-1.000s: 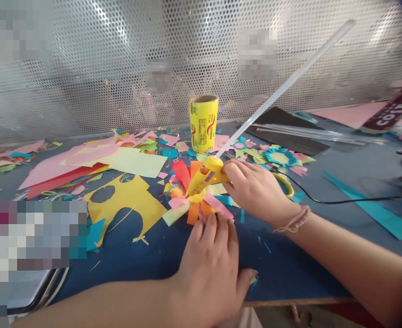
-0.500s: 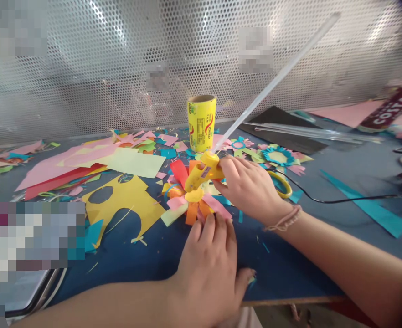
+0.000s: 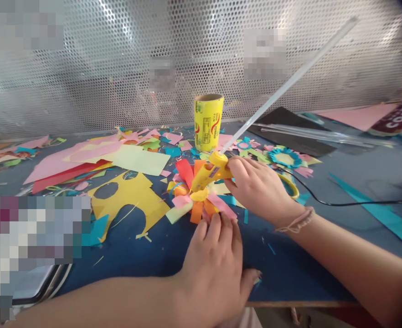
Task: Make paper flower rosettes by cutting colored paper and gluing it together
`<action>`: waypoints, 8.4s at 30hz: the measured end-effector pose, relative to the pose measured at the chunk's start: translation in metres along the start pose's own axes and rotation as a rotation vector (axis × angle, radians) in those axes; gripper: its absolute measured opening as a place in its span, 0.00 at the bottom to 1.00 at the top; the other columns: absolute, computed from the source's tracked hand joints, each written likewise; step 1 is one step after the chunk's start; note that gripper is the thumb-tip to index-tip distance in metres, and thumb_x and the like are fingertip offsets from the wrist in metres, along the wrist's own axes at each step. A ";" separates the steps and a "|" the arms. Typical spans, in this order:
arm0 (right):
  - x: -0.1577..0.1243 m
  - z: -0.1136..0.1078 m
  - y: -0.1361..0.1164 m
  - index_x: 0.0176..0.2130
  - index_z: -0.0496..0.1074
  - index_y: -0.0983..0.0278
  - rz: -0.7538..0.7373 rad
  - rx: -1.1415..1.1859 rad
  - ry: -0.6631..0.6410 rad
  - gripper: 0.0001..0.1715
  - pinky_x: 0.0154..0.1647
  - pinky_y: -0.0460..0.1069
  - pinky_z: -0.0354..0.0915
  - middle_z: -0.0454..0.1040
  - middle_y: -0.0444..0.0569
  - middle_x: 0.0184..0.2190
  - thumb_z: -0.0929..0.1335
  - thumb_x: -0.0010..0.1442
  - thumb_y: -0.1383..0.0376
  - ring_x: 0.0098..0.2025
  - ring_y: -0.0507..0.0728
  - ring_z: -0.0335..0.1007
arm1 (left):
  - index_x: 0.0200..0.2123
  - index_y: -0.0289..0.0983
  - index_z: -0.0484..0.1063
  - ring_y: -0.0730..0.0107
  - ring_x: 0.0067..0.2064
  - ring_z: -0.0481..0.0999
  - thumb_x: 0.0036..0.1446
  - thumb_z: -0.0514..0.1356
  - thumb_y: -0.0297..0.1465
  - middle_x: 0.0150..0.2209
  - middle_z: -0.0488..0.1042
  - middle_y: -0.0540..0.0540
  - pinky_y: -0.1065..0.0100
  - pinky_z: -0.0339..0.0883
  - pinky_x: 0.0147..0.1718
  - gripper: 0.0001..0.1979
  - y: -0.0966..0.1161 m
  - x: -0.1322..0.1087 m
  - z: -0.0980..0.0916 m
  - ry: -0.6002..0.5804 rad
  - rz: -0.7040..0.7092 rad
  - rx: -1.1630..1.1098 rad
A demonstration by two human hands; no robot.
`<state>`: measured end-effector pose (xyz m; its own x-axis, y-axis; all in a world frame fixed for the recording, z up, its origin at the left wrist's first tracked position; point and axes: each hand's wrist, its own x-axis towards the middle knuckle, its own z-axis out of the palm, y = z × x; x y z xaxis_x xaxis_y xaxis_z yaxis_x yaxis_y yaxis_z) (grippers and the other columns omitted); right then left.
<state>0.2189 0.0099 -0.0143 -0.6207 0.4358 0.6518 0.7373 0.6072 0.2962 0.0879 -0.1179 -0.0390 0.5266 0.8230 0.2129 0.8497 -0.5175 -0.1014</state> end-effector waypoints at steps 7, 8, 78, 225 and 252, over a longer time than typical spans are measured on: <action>0.001 0.002 -0.002 0.31 0.62 0.64 -0.017 -0.001 0.028 0.06 0.31 0.49 0.55 0.69 0.49 0.26 0.60 0.59 0.70 0.29 0.55 0.64 | 0.59 0.26 0.60 0.47 0.58 0.59 0.62 0.39 0.46 0.58 0.63 0.31 0.51 0.52 0.54 0.34 -0.001 0.000 0.000 -0.014 -0.005 -0.009; 0.001 0.002 -0.002 0.31 0.62 0.64 -0.014 0.000 0.025 0.06 0.31 0.49 0.55 0.69 0.49 0.26 0.59 0.59 0.71 0.29 0.55 0.64 | 0.59 0.26 0.60 0.48 0.58 0.59 0.62 0.39 0.46 0.57 0.63 0.31 0.51 0.52 0.54 0.34 -0.001 0.000 0.000 -0.013 -0.006 -0.010; -0.006 -0.001 0.002 0.33 0.63 0.64 0.049 -0.006 0.036 0.06 0.31 0.49 0.58 0.70 0.50 0.28 0.62 0.59 0.63 0.32 0.57 0.66 | 0.59 0.26 0.58 0.47 0.59 0.59 0.62 0.39 0.46 0.58 0.62 0.32 0.51 0.53 0.53 0.34 0.000 0.001 0.000 -0.027 0.000 -0.015; -0.006 0.003 0.025 0.33 0.66 0.66 0.043 -0.097 -0.003 0.08 0.32 0.49 0.55 0.70 0.50 0.28 0.59 0.59 0.72 0.33 0.56 0.65 | 0.59 0.27 0.60 0.47 0.59 0.60 0.61 0.41 0.48 0.58 0.63 0.31 0.51 0.55 0.53 0.35 0.001 -0.001 0.001 -0.009 -0.024 -0.059; -0.002 0.005 0.019 0.34 0.66 0.66 0.090 -0.091 -0.025 0.09 0.31 0.48 0.55 0.70 0.50 0.28 0.58 0.58 0.73 0.32 0.56 0.65 | 0.59 0.26 0.58 0.48 0.58 0.59 0.62 0.39 0.47 0.58 0.63 0.31 0.51 0.55 0.53 0.35 0.002 -0.001 0.001 -0.003 -0.026 -0.052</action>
<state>0.2325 0.0236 -0.0133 -0.5564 0.5032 0.6612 0.8109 0.5026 0.2999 0.0890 -0.1189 -0.0406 0.5044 0.8370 0.2121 0.8607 -0.5072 -0.0452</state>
